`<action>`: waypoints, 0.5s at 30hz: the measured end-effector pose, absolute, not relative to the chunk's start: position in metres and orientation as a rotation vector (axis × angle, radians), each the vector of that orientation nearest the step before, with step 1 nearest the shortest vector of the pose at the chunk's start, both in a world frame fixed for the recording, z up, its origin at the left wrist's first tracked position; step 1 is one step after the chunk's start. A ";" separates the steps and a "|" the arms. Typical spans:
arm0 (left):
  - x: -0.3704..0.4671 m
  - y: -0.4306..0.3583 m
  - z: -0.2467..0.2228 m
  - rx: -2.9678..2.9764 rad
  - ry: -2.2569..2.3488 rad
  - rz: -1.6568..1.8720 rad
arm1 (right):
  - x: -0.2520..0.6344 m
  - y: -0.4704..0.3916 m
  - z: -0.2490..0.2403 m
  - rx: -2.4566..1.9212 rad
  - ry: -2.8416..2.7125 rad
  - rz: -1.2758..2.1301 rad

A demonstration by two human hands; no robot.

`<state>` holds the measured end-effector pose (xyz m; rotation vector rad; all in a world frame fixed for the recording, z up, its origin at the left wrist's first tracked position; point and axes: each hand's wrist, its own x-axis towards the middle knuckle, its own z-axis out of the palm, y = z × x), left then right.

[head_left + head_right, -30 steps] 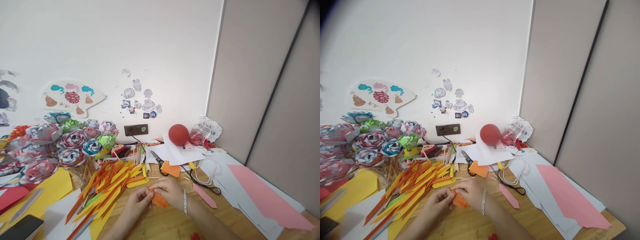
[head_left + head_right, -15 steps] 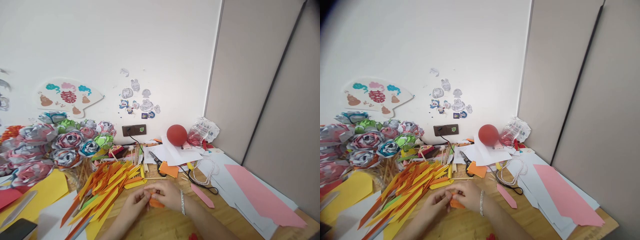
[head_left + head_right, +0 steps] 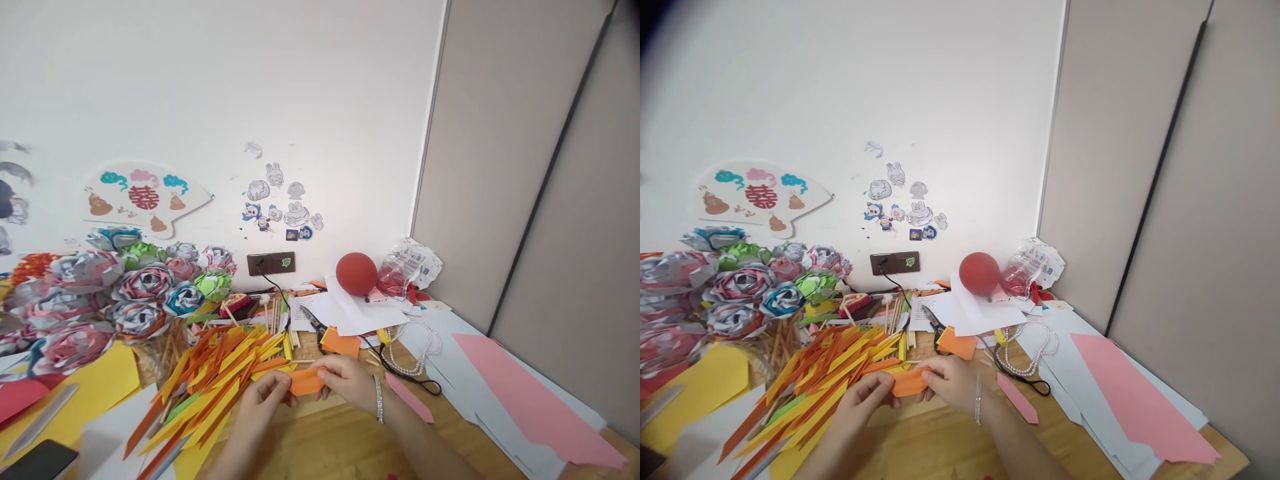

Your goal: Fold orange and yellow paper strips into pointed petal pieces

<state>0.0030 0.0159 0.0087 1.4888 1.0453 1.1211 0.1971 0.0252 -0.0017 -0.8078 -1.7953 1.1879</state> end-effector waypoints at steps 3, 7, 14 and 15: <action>0.004 0.016 0.006 1.457 1.028 1.115 | 0.193 0.023 -0.002 -0.835 -1.842 1.187; 0.004 0.017 0.004 1.476 1.040 1.122 | 0.193 0.022 -0.001 -0.810 -1.842 1.211; 0.000 0.019 0.009 1.518 1.124 1.250 | 0.205 0.022 0.004 -0.754 -1.749 1.209; 0.000 0.019 0.009 1.510 1.118 1.248 | 0.204 0.021 0.006 -0.759 -1.751 1.171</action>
